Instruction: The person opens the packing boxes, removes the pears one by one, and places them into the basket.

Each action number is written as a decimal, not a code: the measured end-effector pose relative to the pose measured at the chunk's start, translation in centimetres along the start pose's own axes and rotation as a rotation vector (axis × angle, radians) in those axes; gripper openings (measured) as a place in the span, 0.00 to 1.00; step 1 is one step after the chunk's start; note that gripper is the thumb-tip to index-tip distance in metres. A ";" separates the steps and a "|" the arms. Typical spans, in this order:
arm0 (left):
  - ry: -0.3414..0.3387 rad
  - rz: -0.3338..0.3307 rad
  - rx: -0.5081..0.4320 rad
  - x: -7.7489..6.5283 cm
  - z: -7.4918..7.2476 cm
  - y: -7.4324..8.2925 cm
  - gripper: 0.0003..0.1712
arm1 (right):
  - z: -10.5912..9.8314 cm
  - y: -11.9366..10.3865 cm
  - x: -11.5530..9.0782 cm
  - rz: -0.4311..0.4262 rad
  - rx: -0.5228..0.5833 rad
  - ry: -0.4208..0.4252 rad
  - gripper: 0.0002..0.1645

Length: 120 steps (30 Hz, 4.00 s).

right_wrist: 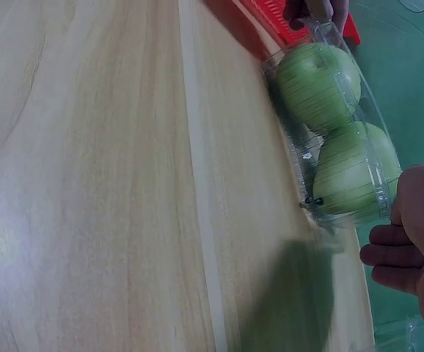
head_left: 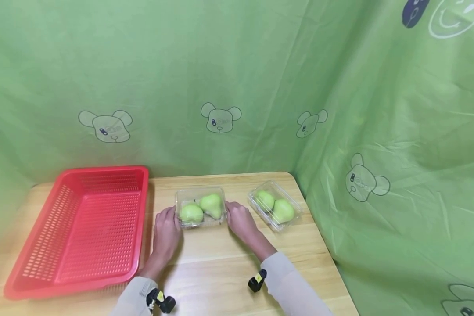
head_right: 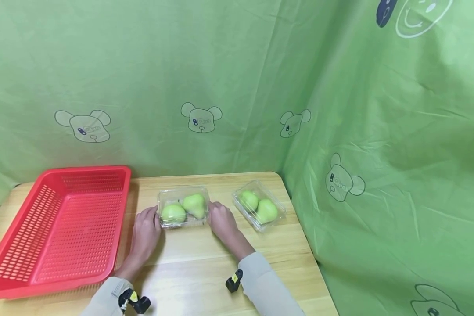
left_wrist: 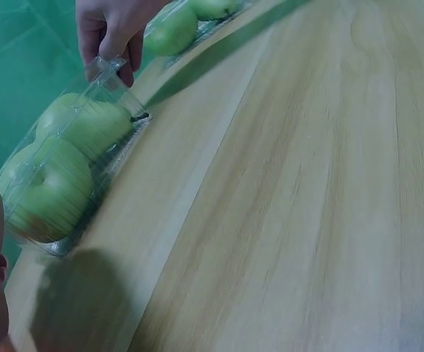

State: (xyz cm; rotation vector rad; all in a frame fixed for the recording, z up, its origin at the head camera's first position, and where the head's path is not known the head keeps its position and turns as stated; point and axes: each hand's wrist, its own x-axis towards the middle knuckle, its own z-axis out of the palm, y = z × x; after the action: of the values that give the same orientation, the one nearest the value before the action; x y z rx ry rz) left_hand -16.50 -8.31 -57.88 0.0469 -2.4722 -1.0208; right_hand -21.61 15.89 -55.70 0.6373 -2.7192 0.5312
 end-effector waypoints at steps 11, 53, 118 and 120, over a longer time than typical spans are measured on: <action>-0.072 0.069 0.110 -0.3 -0.9 0.4 0.19 | -0.9 -0.5 0.3 0.015 0.022 -0.031 0.17; -0.207 -0.634 -0.501 0.4 -2.0 0.9 0.28 | -1.1 -0.7 0.7 0.739 0.781 -0.142 0.20; -0.304 -0.889 -1.152 -2.0 0.3 1.9 0.13 | 0.7 -4.6 -0.3 1.060 1.414 0.056 0.22; -0.300 -0.894 -1.154 -2.0 0.4 1.9 0.13 | 0.7 -4.7 -0.4 1.051 1.415 0.050 0.23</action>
State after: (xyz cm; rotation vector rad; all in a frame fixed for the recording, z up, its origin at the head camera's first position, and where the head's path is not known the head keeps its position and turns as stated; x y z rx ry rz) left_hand -14.61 -6.28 -57.68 0.6904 -1.6422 -2.8155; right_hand -19.16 11.79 -55.16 -0.6960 -1.9773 2.6206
